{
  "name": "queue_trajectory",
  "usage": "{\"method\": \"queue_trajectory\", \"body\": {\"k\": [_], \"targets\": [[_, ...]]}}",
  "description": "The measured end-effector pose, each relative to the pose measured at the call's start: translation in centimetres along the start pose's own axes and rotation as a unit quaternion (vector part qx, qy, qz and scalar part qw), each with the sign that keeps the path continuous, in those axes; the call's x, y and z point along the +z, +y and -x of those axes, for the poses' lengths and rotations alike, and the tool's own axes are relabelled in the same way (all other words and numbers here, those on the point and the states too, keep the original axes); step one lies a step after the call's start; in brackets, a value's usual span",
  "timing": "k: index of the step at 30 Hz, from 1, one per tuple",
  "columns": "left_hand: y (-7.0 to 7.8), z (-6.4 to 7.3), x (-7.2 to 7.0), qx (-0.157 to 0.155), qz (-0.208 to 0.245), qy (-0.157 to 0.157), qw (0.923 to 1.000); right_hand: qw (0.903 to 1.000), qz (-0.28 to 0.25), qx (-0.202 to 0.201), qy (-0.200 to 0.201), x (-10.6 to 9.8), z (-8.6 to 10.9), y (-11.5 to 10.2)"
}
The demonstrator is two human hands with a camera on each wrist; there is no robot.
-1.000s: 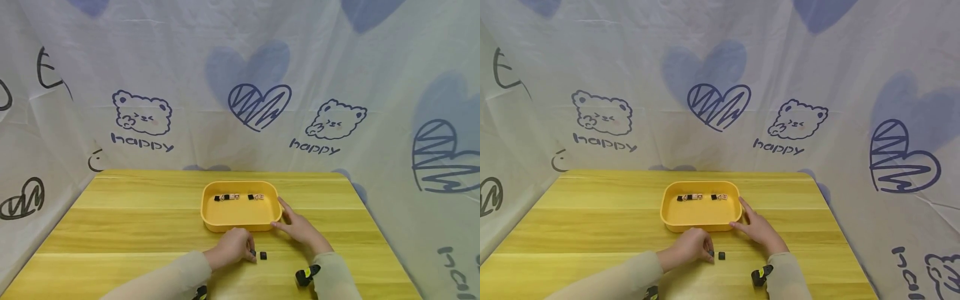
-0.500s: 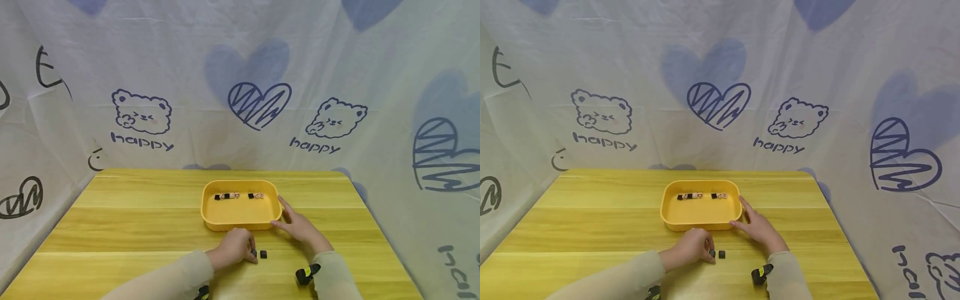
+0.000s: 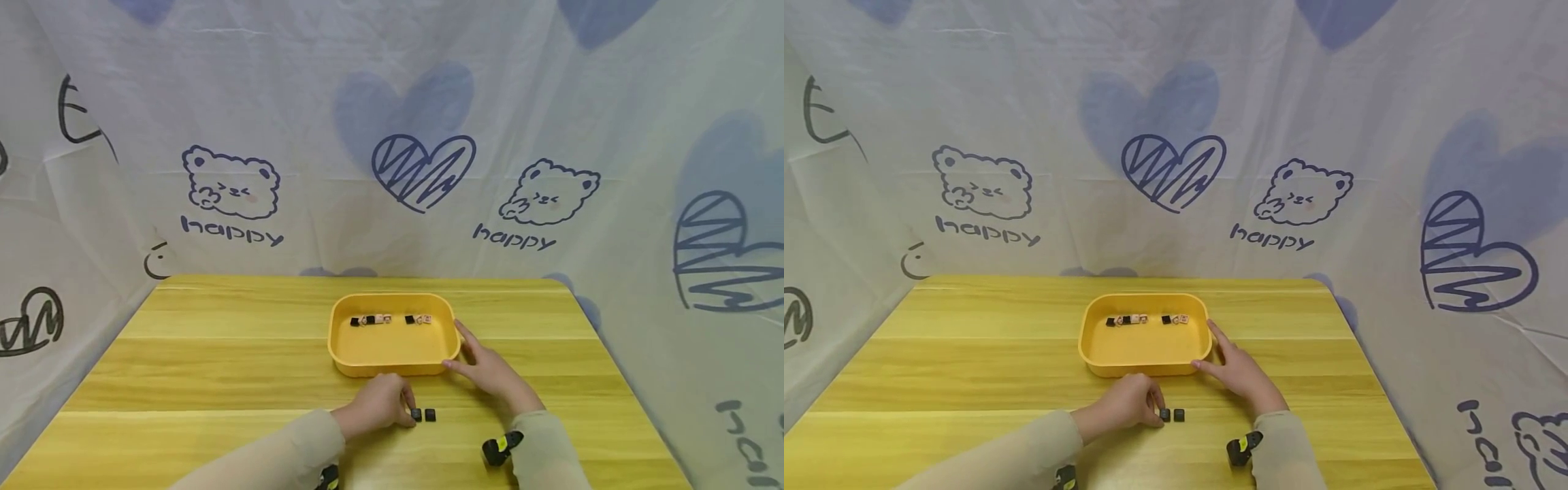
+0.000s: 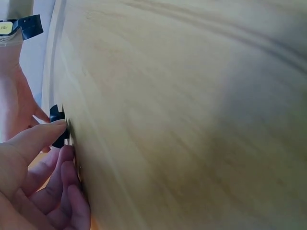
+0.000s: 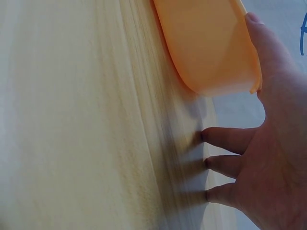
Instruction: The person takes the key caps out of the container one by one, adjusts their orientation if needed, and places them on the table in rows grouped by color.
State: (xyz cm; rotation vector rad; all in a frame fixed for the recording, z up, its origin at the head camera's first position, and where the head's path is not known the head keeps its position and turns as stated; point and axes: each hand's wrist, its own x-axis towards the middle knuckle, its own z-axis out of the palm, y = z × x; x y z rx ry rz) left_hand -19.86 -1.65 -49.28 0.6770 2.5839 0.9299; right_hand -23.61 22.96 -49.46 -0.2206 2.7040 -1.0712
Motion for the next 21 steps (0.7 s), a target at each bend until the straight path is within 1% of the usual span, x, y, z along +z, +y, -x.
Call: {"method": "queue_trajectory", "body": {"k": [8,15,21], "targets": [[0.20,-0.12,0.10,-0.020,-0.020,-0.001,0.9996,1.0000,-0.002,-0.003,0.000,-0.05,0.05,-0.22],[0.35,-0.30,0.26,-0.029,-0.039,0.000,0.9988,1.0000,-0.007,-0.003,-0.001,0.01,0.02,-0.14],[0.43,-0.44,0.49,-0.033,-0.046,-0.004,0.9984,0.9999,-0.010,-0.001,0.001,0.12,-0.01,0.04]]}}
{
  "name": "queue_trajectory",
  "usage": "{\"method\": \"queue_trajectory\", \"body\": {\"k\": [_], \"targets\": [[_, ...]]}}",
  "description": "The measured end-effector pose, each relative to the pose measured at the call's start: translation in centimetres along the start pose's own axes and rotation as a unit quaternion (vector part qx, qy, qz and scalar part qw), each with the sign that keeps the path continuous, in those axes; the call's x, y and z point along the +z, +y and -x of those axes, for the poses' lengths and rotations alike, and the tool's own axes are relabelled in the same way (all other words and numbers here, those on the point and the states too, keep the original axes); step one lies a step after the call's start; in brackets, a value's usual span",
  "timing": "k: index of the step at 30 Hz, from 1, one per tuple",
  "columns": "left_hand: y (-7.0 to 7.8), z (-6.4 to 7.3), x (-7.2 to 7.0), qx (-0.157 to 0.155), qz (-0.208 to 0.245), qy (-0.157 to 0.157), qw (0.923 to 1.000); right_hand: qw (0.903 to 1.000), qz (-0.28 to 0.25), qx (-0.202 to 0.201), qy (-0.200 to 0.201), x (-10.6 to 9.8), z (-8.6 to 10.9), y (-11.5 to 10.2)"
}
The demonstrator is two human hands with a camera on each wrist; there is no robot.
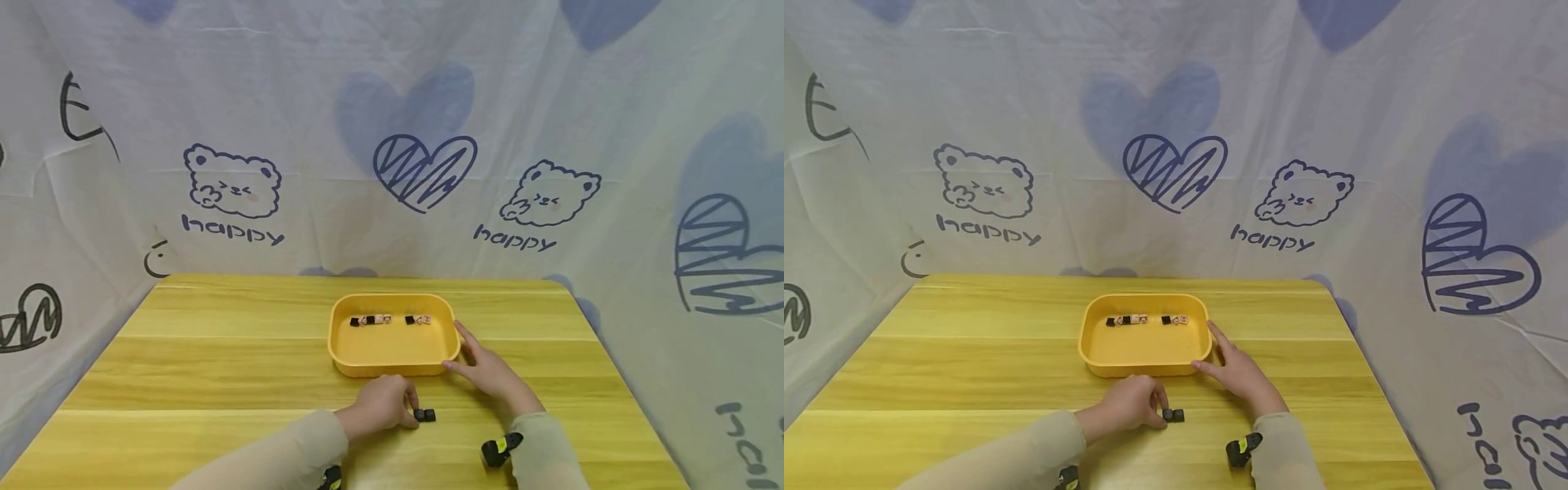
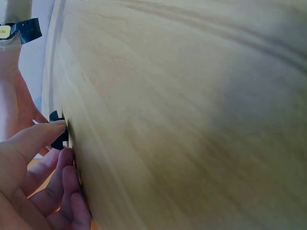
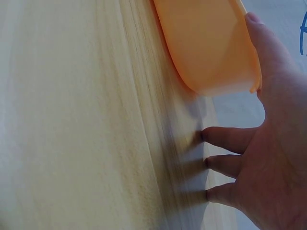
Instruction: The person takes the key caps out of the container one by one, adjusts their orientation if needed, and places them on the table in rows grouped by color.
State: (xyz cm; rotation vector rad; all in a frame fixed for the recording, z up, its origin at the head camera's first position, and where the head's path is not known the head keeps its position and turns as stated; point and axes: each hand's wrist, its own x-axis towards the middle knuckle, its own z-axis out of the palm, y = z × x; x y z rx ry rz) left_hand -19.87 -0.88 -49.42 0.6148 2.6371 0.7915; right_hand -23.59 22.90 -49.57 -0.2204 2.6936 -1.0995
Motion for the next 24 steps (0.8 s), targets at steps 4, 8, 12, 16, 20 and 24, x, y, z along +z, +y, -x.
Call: {"method": "queue_trajectory", "body": {"k": [4,8,12,16,20,24], "targets": [[0.0,0.0,0.0,0.002,-0.001,-0.001,1.0000,1.0000,0.001,-0.002,0.001,0.1,0.0,0.0],[0.0,0.2,-0.1,0.007,-0.001,0.001,1.0000,1.0000,0.003,0.002,0.002,0.1,0.0,0.0],[0.2,0.5,-0.7,0.021,-0.008,0.012,0.9997,0.9999,0.011,0.003,0.001,0.0,0.0,0.0],[0.8,0.8,-1.8,0.039,-0.040,0.034,0.9978,0.9999,0.011,0.005,-0.001,0.0,0.0,-0.1],[1.7,0.8,-3.1,0.039,-0.079,0.048,0.9950,1.0000,0.008,0.005,-0.001,-0.1,0.0,-0.1],[2.0,0.5,-4.9,0.062,-0.097,0.053,0.9920,0.9999,0.010,0.009,-0.001,-0.1,0.0,-0.3]]}}
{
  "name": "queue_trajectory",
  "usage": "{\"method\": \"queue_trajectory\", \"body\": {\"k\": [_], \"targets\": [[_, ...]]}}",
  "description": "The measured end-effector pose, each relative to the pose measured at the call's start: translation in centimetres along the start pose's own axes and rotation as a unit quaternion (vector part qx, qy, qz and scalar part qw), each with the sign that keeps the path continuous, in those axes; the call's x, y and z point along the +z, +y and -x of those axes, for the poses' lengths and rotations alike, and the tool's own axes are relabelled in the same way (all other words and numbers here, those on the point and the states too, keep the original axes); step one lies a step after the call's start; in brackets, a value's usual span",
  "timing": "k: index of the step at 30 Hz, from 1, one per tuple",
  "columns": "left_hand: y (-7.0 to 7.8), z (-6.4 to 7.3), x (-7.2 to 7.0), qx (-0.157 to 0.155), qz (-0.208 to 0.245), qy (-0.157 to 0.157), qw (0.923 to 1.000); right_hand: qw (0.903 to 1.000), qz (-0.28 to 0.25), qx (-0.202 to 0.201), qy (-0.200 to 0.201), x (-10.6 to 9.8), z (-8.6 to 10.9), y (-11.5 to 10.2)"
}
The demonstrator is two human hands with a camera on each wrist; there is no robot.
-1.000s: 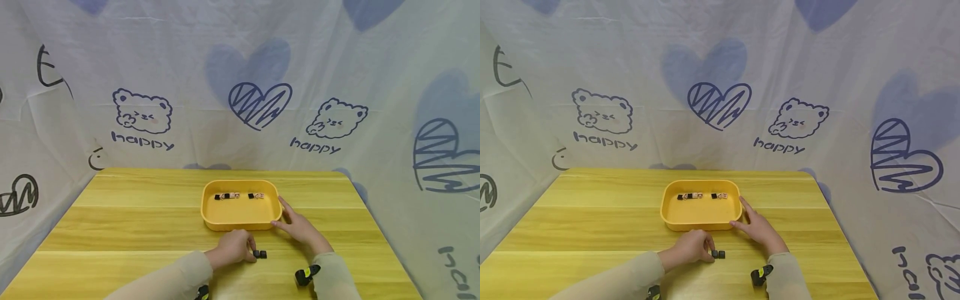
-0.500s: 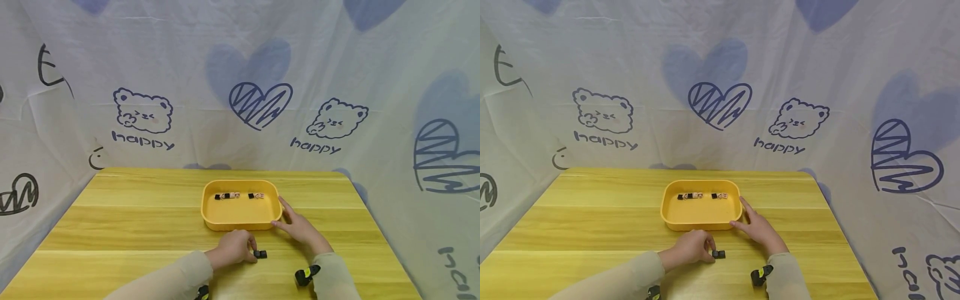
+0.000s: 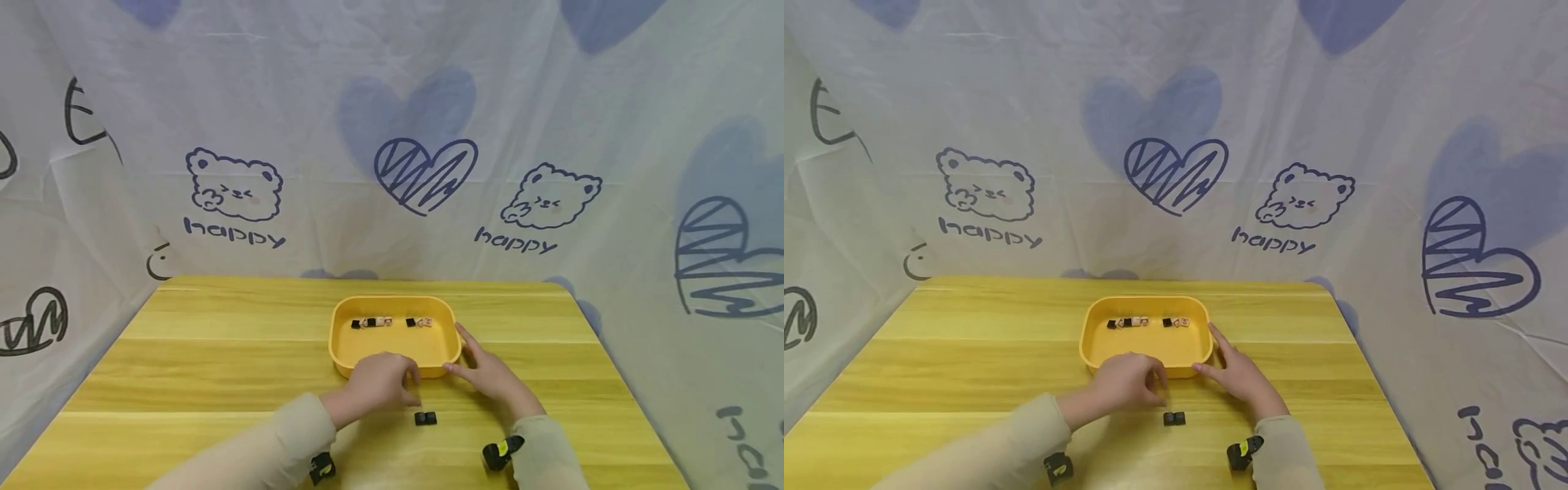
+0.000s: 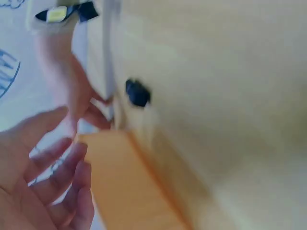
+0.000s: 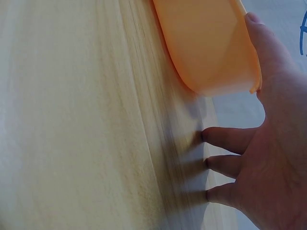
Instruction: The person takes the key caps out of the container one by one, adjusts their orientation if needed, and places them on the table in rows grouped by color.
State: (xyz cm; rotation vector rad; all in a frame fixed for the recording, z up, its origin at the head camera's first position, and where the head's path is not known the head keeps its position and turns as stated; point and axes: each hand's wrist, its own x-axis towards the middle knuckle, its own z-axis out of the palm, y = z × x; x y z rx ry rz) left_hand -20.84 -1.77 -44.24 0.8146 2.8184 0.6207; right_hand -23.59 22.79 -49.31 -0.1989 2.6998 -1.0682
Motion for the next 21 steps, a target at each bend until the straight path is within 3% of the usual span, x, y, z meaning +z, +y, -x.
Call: {"method": "queue_trajectory", "body": {"k": [4,12,21], "targets": [[-0.3,-0.7,-1.9,0.028,-0.004,-0.007,0.9996,1.0000,0.000,0.006,0.001,-0.1,0.1,-0.2],[-1.3,-3.2,-4.8,0.014,-0.034,-0.042,0.9984,1.0000,-0.005,-0.001,-0.001,-0.3,0.2,-0.3],[-2.6,-6.5,-5.5,0.043,-0.094,-0.078,0.9916,1.0000,-0.009,0.001,0.001,0.0,0.1,0.0]]}}
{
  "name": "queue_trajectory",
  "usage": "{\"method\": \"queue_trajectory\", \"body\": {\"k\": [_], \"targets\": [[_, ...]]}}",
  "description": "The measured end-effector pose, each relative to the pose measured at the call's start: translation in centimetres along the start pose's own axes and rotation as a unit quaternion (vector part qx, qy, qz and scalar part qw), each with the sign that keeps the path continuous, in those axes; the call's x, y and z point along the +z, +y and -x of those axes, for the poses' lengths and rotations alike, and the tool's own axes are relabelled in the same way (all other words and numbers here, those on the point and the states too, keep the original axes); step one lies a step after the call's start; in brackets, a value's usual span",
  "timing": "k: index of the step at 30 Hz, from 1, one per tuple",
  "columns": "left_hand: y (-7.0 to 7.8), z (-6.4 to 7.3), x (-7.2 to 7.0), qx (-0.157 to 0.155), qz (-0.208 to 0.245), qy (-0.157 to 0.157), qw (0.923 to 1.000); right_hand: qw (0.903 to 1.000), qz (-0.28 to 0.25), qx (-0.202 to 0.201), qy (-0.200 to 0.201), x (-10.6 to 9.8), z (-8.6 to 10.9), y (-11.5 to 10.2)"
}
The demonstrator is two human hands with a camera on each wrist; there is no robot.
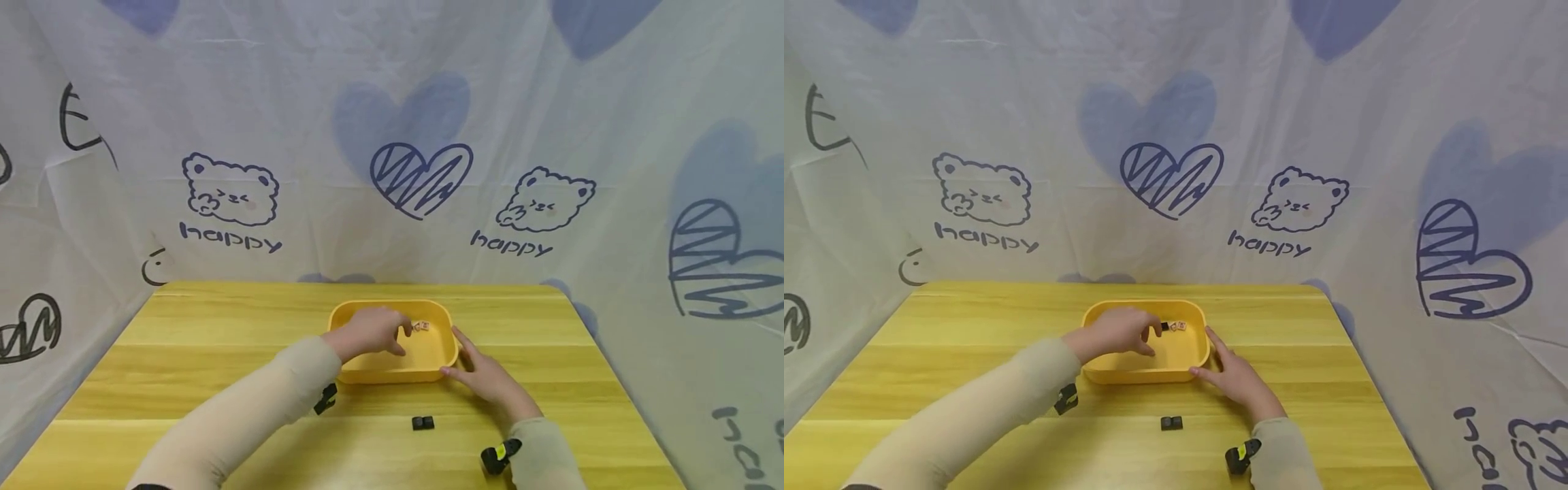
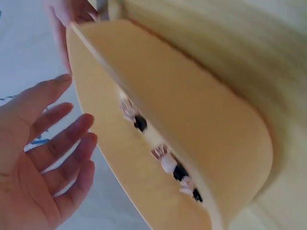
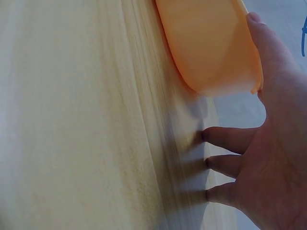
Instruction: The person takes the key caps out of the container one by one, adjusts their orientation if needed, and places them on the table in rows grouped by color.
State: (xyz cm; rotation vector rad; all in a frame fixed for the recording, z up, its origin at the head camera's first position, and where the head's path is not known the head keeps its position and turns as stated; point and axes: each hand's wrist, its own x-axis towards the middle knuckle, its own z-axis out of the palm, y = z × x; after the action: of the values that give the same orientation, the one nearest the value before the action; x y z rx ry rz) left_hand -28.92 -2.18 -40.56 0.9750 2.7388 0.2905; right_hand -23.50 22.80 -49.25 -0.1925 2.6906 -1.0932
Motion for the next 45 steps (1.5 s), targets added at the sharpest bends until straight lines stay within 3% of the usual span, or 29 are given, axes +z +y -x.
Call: {"method": "queue_trajectory", "body": {"k": [6,15,28,36,45], "targets": [[-1.3,-1.7,-0.3,0.014,-0.030,-0.003,0.9994,1.0000,-0.001,-0.005,0.001,0.3,-0.1,-0.3],[-2.6,-4.9,0.8,0.054,0.022,-0.056,0.9968,0.9999,0.009,-0.010,0.000,0.2,0.0,-0.2],[-3.9,-7.4,2.0,0.032,0.027,-0.093,0.9947,0.9998,0.013,-0.011,0.004,0.4,0.0,0.2],[-4.5,-8.4,3.2,0.047,-0.026,-0.113,0.9922,0.9999,0.008,-0.012,0.003,0.4,0.0,0.1],[-3.6,-8.8,3.6,0.071,-0.074,-0.130,0.9861,0.9999,0.001,-0.011,0.002,0.3,0.0,0.1]]}}
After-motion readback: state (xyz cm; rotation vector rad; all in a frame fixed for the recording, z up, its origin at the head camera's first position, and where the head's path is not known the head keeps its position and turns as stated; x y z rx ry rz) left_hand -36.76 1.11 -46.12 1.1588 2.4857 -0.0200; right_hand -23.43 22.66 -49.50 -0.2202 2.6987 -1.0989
